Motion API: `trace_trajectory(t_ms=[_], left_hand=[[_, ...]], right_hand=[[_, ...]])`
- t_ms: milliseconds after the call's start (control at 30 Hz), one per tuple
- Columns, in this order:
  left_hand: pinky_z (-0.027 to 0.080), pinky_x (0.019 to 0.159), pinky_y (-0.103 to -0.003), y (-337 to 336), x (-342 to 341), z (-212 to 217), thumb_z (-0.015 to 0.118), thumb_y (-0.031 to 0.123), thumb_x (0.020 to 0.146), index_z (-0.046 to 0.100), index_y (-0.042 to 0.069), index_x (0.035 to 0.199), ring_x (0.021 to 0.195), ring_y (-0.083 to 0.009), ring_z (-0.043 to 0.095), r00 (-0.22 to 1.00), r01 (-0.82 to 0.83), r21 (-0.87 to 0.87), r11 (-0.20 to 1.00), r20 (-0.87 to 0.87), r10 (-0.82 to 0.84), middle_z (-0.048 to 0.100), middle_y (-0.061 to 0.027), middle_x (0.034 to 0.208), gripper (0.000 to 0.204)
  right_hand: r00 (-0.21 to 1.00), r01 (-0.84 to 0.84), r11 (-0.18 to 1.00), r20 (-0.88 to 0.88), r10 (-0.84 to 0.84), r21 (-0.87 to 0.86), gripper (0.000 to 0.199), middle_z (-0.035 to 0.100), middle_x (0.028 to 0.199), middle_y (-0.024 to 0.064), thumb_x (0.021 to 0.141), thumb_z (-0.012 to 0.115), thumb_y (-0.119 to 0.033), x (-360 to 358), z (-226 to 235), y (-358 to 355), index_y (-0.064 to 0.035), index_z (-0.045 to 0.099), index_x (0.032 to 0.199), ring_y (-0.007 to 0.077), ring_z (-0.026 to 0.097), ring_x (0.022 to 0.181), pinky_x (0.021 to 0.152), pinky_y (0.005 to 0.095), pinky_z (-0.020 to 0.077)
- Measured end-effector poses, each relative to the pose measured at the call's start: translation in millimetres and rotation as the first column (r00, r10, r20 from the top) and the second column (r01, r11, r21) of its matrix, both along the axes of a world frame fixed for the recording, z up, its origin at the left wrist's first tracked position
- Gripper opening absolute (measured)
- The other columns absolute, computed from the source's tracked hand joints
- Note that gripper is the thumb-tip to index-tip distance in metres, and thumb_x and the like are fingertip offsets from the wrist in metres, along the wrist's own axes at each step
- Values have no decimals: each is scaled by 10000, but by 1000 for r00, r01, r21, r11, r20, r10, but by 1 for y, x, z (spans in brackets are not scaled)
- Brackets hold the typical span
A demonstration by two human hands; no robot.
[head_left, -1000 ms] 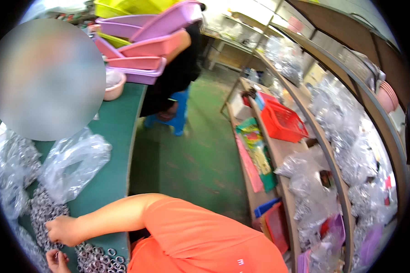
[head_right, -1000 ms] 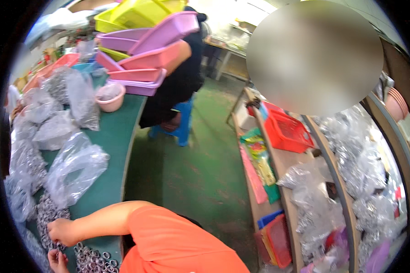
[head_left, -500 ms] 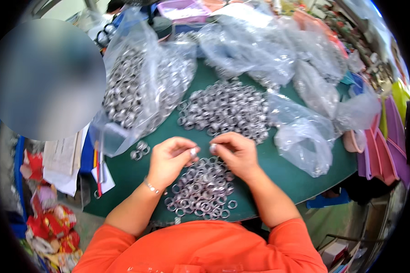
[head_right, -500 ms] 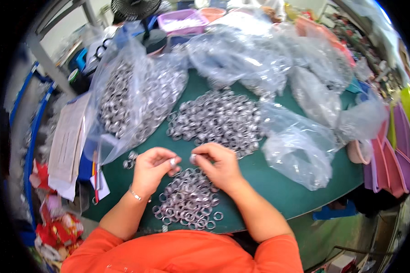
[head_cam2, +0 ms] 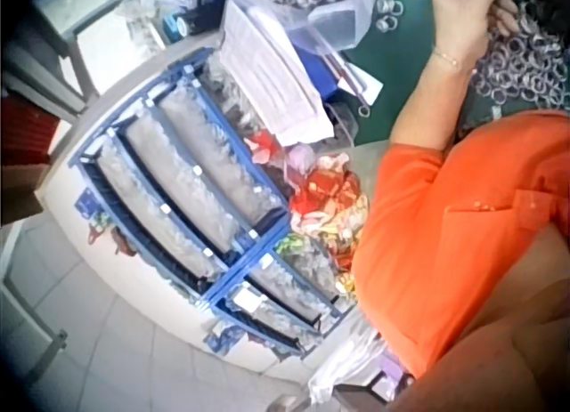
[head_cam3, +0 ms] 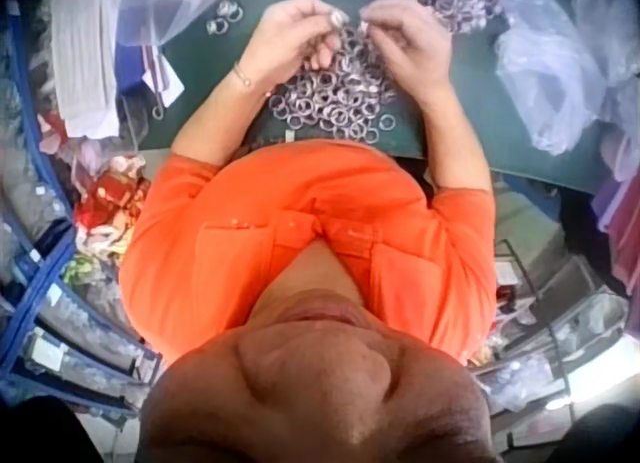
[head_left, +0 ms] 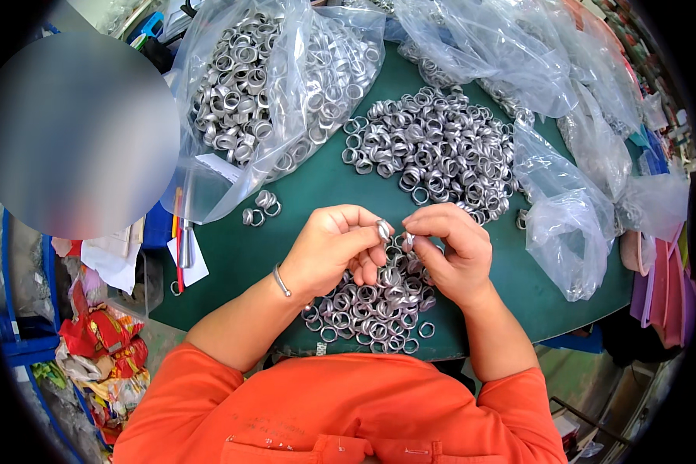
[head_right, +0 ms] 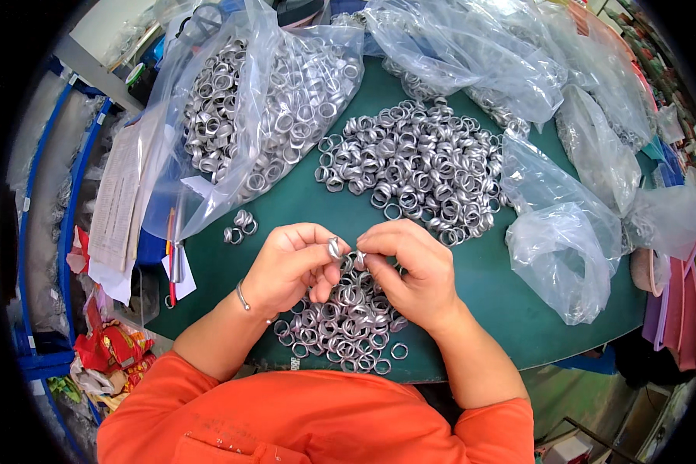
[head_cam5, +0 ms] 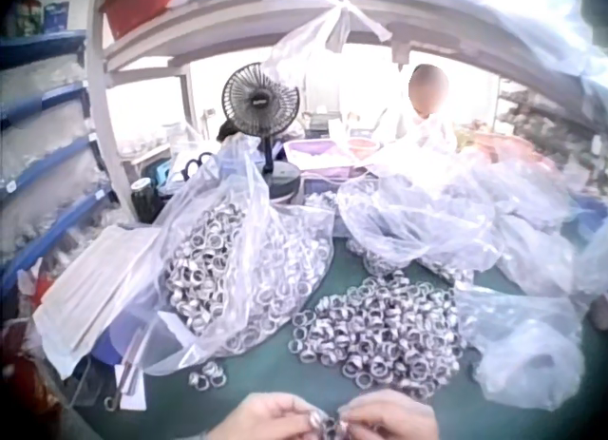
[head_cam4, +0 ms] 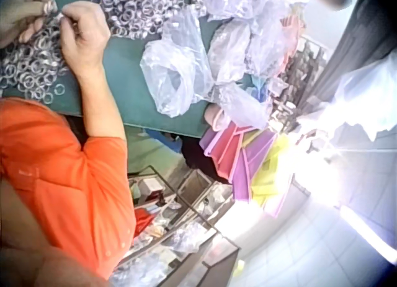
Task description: The person sorts silver rings on a table by hand, picking them up from a pile and organizing them into smaller groups.
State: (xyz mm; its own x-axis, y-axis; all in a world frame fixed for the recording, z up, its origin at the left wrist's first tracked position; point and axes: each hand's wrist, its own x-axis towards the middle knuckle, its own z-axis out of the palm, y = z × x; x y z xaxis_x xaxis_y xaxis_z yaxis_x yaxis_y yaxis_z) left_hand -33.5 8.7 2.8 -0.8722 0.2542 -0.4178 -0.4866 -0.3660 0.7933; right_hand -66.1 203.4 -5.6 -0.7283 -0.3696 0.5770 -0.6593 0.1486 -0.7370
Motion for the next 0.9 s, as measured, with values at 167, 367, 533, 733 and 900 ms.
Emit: trace_trajectory(t_ms=[167,367,533,733,900], left_hand=[[421,349,-216,-5,-1,-3,576,86,913,650,-31,920,428,-134,579,999,-5,44,999,50,2,639,-88,644,139],[428,385,-203,-7,1,13,600,45,880,659,-40,914,453,-113,576,999,-10,-170,985,-36,4,632,-80,645,109],[494,581,-281,-29,2,12,621,-38,817,689,-12,966,687,-156,634,736,-140,-799,584,-479,-478,639,-93,794,166],[504,698,-356,-37,4,9,589,-63,797,681,0,979,774,-298,622,631,-118,-882,457,-421,-651,619,-137,842,213],[514,697,-374,-39,-9,9,581,-33,815,678,1,948,775,-308,635,582,-100,-896,433,-406,-705,629,-141,847,168]], right_hand=[[1000,-26,999,-3,26,-20,221,668,878,108,720,681,111,2,0,-4,-20,673,897,221,657,773,664,293,528],[998,-54,993,-33,58,105,255,628,880,98,693,661,118,6,7,1,-33,675,897,242,635,759,638,315,513],[978,-194,915,1,207,354,238,611,892,97,700,625,68,18,20,3,-37,655,911,287,622,776,647,362,506],[999,42,895,-34,-30,444,186,598,847,111,739,639,31,-1,20,16,-40,652,910,310,625,785,661,385,514],[970,244,751,-159,-186,613,178,577,833,108,736,609,28,-26,0,15,-49,671,885,297,618,812,680,397,515]])
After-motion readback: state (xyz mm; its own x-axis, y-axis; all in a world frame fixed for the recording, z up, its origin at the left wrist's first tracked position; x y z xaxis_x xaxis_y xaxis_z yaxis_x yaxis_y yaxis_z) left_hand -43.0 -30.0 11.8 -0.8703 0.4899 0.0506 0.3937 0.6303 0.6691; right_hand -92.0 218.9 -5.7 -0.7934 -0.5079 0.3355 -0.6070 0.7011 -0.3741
